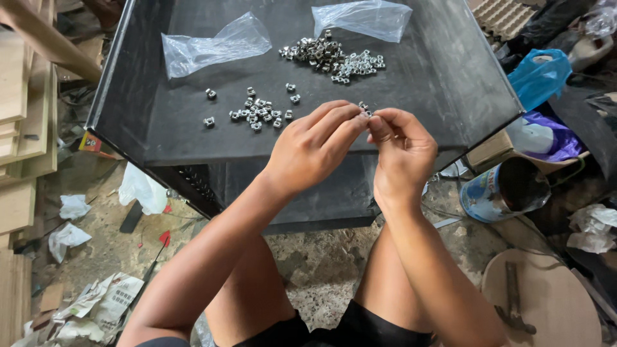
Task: The person sits on the floor and repeatedly picks up small metal nuts and washers from a black tray, fits them together by hand, and places the assembled pairs into a separate pile on the tray.
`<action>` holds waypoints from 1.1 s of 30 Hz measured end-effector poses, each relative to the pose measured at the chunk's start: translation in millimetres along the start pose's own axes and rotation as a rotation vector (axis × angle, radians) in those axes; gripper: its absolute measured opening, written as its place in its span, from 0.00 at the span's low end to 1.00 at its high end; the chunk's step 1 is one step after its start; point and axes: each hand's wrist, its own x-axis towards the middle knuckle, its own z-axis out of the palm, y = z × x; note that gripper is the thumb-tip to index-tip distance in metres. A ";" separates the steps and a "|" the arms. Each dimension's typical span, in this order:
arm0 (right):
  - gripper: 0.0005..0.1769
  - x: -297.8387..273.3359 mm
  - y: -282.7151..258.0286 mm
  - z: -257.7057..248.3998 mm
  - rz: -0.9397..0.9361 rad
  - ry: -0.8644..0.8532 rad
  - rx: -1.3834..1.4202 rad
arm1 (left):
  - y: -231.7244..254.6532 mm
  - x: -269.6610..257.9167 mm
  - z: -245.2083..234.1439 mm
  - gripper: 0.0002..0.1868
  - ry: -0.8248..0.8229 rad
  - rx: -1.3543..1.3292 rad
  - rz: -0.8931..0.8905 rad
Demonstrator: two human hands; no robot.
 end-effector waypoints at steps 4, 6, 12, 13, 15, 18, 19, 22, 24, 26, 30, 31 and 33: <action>0.06 -0.6 -8.5 -2.9 -0.016 -0.017 -0.055 | -0.6 -3.3 -0.9 0.06 -0.003 0.003 0.013; 0.07 0.0 -10.0 -6.1 -0.102 -0.055 -0.205 | -0.3 -5.5 -0.5 0.05 -0.004 0.004 0.008; 0.09 13.5 8.0 -21.4 0.159 -0.238 0.017 | -0.5 -15.3 3.7 0.04 -0.006 -0.140 -0.120; 0.09 13.4 10.7 -21.9 0.160 -0.239 0.018 | 0.1 -17.1 2.8 0.04 -0.008 -0.138 -0.121; 0.08 15.5 15.1 -24.9 0.314 -0.288 0.182 | 0.7 -19.3 4.0 0.03 -0.021 -0.244 -0.204; 0.08 18.4 5.7 -18.7 0.240 -0.325 0.071 | -0.7 -27.1 8.4 0.04 -0.002 -0.351 -0.399; 0.08 19.4 0.1 -16.8 0.241 -0.326 0.071 | 0.4 -28.2 7.6 0.04 -0.002 -0.350 -0.400; 0.11 26.9 -14.9 -13.2 0.158 -0.395 -0.018 | 0.5 -31.1 6.8 0.05 0.039 -0.457 -0.600; 0.09 36.6 -22.5 -13.8 0.093 -0.533 -0.217 | -2.0 -33.5 8.0 0.07 -0.011 -0.405 -0.731; 0.07 49.8 -14.5 -16.4 0.018 -0.561 -0.355 | -6.0 -32.7 5.0 0.09 -0.058 -0.362 -0.726; 0.06 79.3 3.1 -32.6 -0.142 -0.602 -0.732 | -21.1 -32.2 -3.7 0.15 -0.191 -0.185 -0.672; 0.06 82.4 9.4 -35.1 -0.143 -0.602 -0.731 | -30.0 -32.9 -4.1 0.15 -0.190 -0.183 -0.671; 0.07 88.4 21.8 -43.8 -0.155 -0.648 -0.853 | -46.8 -34.1 -1.8 0.11 -0.236 -0.091 -0.658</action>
